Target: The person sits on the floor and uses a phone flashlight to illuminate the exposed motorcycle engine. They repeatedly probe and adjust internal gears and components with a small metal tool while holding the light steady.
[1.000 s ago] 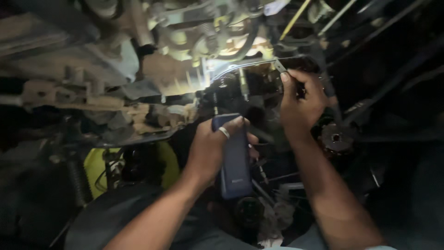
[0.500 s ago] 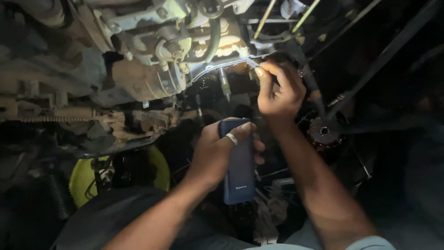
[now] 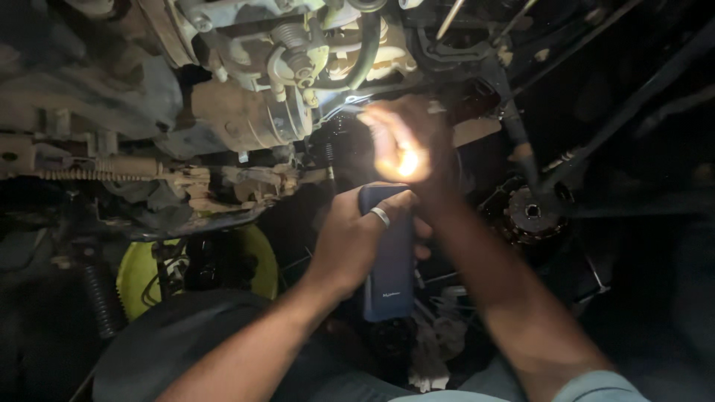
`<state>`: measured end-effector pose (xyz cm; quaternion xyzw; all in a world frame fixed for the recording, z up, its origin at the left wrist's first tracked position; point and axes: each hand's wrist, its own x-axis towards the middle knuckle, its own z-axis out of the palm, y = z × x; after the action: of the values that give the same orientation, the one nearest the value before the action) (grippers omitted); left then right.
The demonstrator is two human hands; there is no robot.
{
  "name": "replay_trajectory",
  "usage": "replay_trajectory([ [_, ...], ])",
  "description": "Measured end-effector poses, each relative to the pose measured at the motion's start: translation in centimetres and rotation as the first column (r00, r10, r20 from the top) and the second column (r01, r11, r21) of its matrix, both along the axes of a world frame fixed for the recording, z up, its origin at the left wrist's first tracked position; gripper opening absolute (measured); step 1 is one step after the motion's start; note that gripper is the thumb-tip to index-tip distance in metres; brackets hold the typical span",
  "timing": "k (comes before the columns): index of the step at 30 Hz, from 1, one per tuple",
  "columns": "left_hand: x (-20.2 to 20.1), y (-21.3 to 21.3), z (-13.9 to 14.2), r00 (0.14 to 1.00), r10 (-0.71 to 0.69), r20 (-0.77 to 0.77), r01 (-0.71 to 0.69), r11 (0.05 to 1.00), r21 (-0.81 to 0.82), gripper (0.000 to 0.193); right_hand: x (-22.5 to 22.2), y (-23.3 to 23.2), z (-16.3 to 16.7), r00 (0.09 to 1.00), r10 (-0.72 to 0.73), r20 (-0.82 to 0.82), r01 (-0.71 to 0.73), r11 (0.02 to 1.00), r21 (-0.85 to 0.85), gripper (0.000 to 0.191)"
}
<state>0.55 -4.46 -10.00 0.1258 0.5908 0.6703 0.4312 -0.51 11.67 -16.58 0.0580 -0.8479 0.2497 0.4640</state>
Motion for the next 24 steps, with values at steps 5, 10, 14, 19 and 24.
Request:
replay_trajectory([
  [5,0.0,-0.8,0.2,0.999,0.015,0.045,-0.016,0.999,0.031,0.03,1.2,1.7,0.2,0.996,-0.094,-0.011,0.092,0.989,-0.118,0.004],
  [10,0.3,-1.1,0.0,0.998,0.005,0.058,-0.007,1.0,0.029,0.029,4.8,6.1,0.5,0.964,-0.263,0.032,0.264,0.948,-0.179,0.009],
  [14,0.6,-0.3,0.1,0.999,-0.014,0.034,0.015,1.0,-0.018,0.03,4.9,6.3,-0.7,0.961,-0.274,0.047,0.276,0.928,-0.252,0.009],
  [19,1.0,0.5,0.5,0.998,-0.062,0.012,0.062,0.995,-0.073,0.032,5.2,7.2,0.0,0.964,-0.264,0.022,0.258,0.918,-0.3,0.009],
  [24,1.4,1.1,0.3,0.998,-0.06,0.026,0.061,0.997,-0.042,0.031,5.0,7.4,0.0,0.966,-0.255,0.052,0.258,0.915,-0.309,0.01],
])
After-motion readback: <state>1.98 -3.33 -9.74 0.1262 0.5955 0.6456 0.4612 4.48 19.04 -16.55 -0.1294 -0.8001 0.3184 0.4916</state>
